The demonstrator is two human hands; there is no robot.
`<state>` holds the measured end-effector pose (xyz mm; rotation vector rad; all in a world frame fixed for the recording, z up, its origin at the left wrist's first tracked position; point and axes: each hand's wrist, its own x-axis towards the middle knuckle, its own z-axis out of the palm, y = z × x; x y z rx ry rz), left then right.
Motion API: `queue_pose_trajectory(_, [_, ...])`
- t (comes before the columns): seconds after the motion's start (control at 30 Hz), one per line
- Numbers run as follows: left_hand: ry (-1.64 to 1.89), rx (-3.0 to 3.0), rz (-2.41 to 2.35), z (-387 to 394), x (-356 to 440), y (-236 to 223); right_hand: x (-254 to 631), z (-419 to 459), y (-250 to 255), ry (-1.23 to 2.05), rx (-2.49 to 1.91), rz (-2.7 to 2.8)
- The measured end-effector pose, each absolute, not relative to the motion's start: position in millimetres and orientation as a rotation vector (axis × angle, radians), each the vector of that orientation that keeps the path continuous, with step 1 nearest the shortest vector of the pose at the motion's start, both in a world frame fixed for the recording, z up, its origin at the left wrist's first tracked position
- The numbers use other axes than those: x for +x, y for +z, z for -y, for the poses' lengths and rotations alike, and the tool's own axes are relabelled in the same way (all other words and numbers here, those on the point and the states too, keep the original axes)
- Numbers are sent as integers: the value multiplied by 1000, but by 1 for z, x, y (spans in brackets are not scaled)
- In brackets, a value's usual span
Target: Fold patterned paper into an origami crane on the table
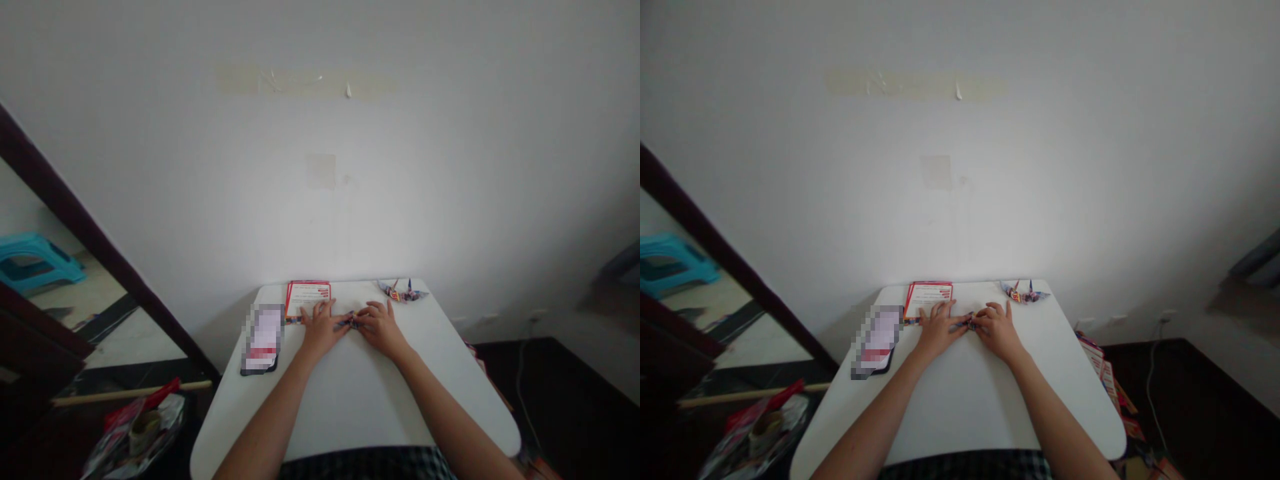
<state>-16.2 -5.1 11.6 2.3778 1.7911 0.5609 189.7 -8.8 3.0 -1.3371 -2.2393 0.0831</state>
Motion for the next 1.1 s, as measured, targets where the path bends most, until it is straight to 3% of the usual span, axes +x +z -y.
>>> queue_pose_trajectory(0.7, [787, 2411, -1672, 2, -13, 7, 189, 6, -1, 60, -1325, 2200])
queue_pose_trajectory(1.1, [748, 2338, -1672, 2, -13, 13, 194, -1, -6, 117, -1264, 2094])
